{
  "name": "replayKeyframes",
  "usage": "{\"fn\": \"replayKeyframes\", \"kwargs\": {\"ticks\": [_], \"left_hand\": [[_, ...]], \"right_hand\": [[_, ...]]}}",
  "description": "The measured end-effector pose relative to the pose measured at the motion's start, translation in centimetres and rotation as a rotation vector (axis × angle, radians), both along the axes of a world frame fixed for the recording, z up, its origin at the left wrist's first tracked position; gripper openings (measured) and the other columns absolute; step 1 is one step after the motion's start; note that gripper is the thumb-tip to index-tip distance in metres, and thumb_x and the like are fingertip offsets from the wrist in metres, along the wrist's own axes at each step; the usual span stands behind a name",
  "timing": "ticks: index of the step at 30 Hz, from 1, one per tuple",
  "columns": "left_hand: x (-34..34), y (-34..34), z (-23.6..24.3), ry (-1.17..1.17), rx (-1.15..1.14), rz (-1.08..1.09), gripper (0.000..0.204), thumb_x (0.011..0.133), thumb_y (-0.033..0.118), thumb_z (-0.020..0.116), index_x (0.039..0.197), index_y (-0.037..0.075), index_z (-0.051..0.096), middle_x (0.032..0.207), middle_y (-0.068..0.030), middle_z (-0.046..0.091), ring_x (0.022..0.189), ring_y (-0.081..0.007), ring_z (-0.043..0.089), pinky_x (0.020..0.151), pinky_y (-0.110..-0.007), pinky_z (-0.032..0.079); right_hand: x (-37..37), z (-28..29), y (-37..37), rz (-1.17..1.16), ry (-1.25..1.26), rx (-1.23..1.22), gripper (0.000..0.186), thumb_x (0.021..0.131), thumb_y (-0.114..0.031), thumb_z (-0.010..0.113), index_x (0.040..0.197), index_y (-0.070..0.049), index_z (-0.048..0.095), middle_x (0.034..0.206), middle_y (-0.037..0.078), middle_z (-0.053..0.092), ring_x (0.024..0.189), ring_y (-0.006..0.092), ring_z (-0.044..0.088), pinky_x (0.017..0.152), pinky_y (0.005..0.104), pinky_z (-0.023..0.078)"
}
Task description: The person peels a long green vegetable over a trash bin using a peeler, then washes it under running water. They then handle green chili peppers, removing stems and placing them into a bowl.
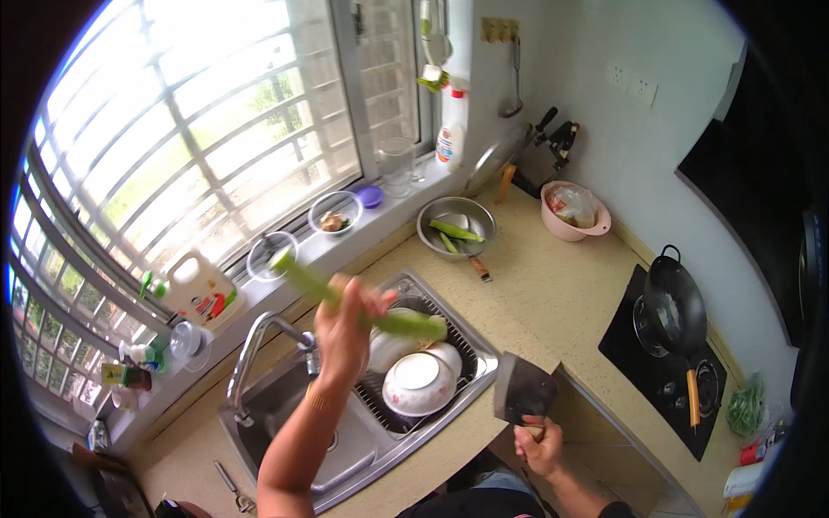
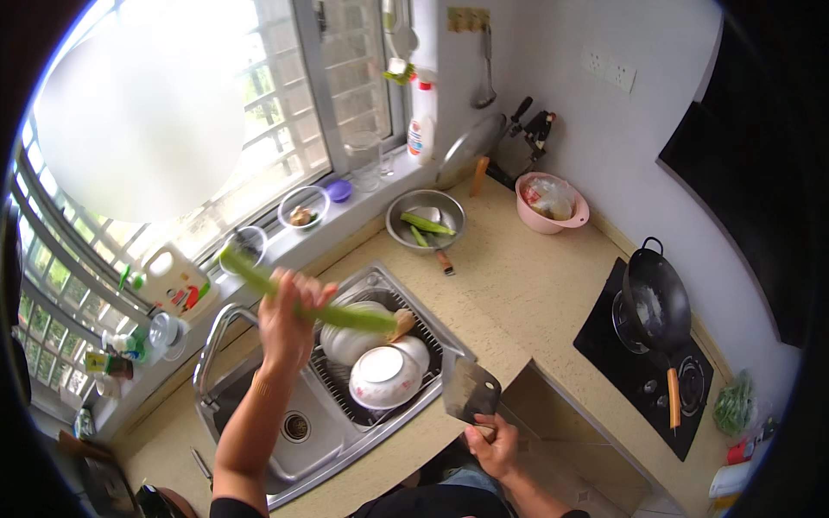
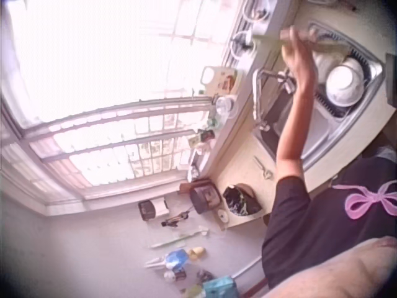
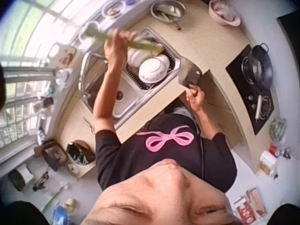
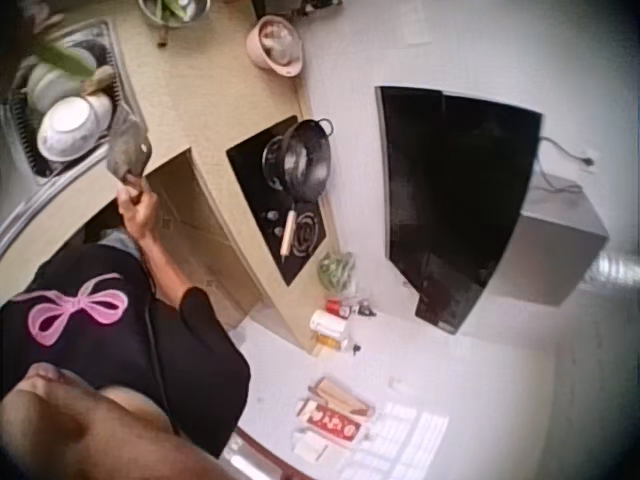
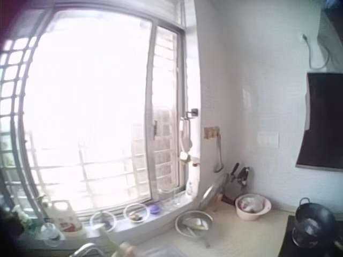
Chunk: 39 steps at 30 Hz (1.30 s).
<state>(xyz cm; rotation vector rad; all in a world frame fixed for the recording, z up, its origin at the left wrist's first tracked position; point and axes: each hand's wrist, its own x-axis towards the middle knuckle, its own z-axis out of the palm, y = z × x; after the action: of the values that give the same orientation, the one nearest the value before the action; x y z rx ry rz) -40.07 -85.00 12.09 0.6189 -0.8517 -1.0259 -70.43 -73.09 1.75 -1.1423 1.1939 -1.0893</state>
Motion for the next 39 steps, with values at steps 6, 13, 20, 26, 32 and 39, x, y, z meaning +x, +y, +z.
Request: {"fn": "replayKeyframes", "kwargs": {"ticks": [6, 13, 20, 26, 32, 39], "left_hand": [[-9.3, -24.8, -4.4, -1.011, -0.059, 0.110, 0.021, 0.080, 0.020, 0.059, 0.083, 0.003, 0.046, 0.072, -0.0137, 0.055, 0.069, -0.0256, 0.056, 0.061, -0.036, 0.045], [-12.3, -35.6, -17.1, -1.834, 0.065, -0.182, 0.023, 0.072, 0.014, 0.051, 0.091, 0.002, 0.047, 0.082, -0.0195, 0.055, 0.082, -0.0357, 0.053, 0.076, -0.043, 0.041], [-10.5, -40.9, -21.1, -1.820, 0.086, -0.111, 0.024, 0.073, 0.012, 0.050, 0.093, 0.006, 0.062, 0.101, -0.0133, 0.057, 0.096, -0.0343, 0.051, 0.082, -0.041, 0.043], [-9.5, -44.2, -24.0, -2.360, 0.211, -0.156, 0.017, 0.075, 0.018, 0.053, 0.088, 0.015, 0.063, 0.096, -0.0072, 0.059, 0.096, -0.0249, 0.054, 0.075, -0.037, 0.045], [-8.8, -44.3, -20.5, -2.352, 0.122, -0.234, 0.022, 0.080, 0.018, 0.050, 0.100, 0.012, 0.056, 0.100, -0.0085, 0.059, 0.096, -0.0225, 0.056, 0.076, -0.036, 0.045], [-3.6, -32.0, -12.1, -1.167, 0.024, 0.365, 0.028, 0.087, 0.013, 0.047, 0.112, 0.002, 0.043, 0.098, -0.0156, 0.054, 0.084, -0.0252, 0.055, 0.076, -0.034, 0.044]], "right_hand": [[-9.5, -3.0, -4.9, -0.147, 0.063, 0.083, 0.022, 0.079, -0.009, 0.060, 0.095, 0.002, 0.049, 0.053, 0.002, 0.050, 0.042, 0.0068, 0.046, 0.039, 0.0211, 0.037], [-12.7, -5.6, -9.8, -0.222, 0.214, 0.128, 0.029, 0.083, -0.016, 0.056, 0.056, -0.007, 0.049, 0.045, -0.002, 0.046, 0.035, 0.0053, 0.040, 0.033, 0.0205, 0.029], [-12.7, -8.2, -12.8, -0.310, 0.070, 0.240, 0.026, 0.084, -0.016, 0.057, 0.061, -0.009, 0.046, 0.045, -0.001, 0.046, 0.034, 0.0055, 0.038, 0.032, 0.0204, 0.028], [-11.1, -9.4, -13.3, -0.296, -0.006, 0.312, 0.023, 0.084, -0.014, 0.056, 0.064, -0.010, 0.045, 0.046, -0.001, 0.045, 0.034, 0.0057, 0.037, 0.032, 0.0203, 0.027], [-10.3, -8.0, -13.4, -0.317, -0.044, 0.284, 0.024, 0.083, -0.013, 0.057, 0.062, -0.009, 0.046, 0.046, -0.001, 0.046, 0.033, 0.0057, 0.037, 0.032, 0.0205, 0.027], [-9.3, -7.4, -13.2, -0.208, 0.038, 0.204, 0.029, 0.084, -0.017, 0.056, 0.058, -0.010, 0.046, 0.044, -0.001, 0.044, 0.032, 0.0055, 0.036, 0.031, 0.0200, 0.027]]}}
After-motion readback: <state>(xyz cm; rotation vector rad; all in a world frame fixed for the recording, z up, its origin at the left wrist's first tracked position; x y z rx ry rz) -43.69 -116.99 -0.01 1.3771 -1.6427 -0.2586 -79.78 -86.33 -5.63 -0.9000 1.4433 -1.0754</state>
